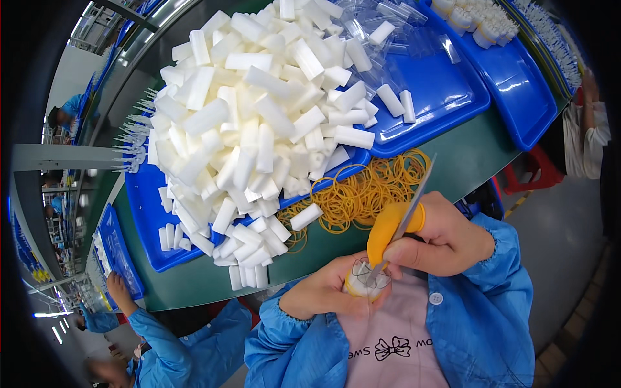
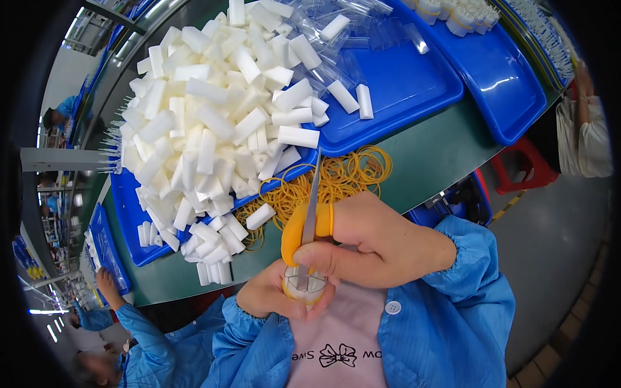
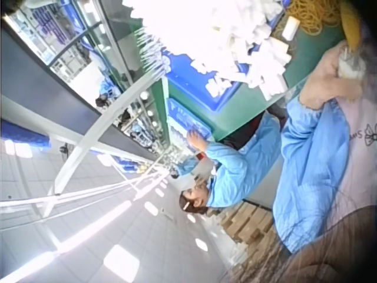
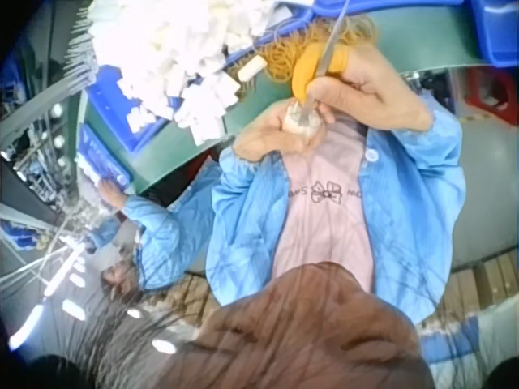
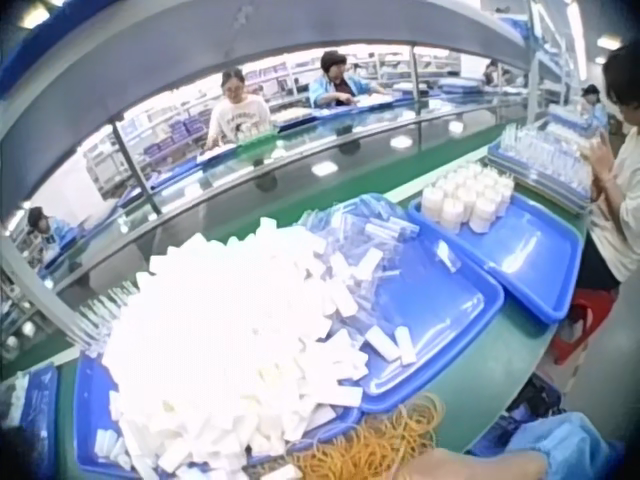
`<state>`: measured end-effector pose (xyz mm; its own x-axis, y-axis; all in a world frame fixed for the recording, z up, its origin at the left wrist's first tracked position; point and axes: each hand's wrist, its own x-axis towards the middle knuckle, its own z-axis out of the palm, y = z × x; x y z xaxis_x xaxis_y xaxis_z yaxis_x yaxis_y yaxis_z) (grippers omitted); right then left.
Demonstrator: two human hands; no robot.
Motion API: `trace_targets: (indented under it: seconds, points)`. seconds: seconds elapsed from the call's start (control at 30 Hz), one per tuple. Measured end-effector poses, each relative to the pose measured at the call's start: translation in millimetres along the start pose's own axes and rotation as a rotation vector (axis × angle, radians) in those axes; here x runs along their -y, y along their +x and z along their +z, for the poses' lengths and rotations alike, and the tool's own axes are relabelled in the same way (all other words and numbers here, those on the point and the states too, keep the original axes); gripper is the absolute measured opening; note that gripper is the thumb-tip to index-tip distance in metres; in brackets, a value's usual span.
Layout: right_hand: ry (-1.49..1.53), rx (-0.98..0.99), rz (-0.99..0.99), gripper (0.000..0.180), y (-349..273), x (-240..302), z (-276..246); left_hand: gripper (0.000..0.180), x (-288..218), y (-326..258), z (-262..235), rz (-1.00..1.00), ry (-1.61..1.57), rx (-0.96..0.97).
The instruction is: The person inserts white cylindrical foam tips into clear plastic sticks, then places the assembled swabs into a small transparent plastic bag. They secure the bag with a yellow rubber band and use a yellow-handled tool to trim the protruding tips. The finished bundles are placed into a blue tray.
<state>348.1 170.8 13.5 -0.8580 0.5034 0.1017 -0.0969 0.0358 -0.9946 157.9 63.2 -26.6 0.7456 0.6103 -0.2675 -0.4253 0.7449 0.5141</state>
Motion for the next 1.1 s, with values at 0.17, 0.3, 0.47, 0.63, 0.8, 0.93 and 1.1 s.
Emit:
trace_targets:
  seconds: [0.17,0.3,0.47,0.63,0.8,0.93,1.1]
  points:
    - [-0.031,-0.121,-0.069,0.014,-4.8,-12.2,8.4,0.057,-2.5,0.0,-1.8,-0.012,-0.112,-0.005]
    - [0.201,-0.286,-0.006,0.015,-10.8,-7.0,11.3,0.057,2.7,1.2,-3.0,0.052,-0.134,0.027]
    - [0.190,-0.306,0.066,0.014,-11.7,-1.0,8.3,0.060,-7.6,1.8,3.6,0.027,-0.079,-0.091]
    - [0.180,-0.224,0.166,0.021,-10.6,-0.9,7.7,0.059,-8.1,1.5,4.7,0.042,-0.058,-0.089]
    - [-0.213,-0.166,0.074,0.014,-12.7,-1.8,9.1,0.054,-0.6,1.3,6.4,0.018,-0.027,-0.173]
    - [-0.277,-0.195,-0.078,0.012,-12.1,-6.9,12.5,0.053,7.8,-1.3,2.0,0.032,0.028,-0.208]
    - [0.237,-0.357,0.088,0.015,-16.3,-7.8,7.5,0.059,11.0,0.2,2.6,0.165,-0.186,-0.122]
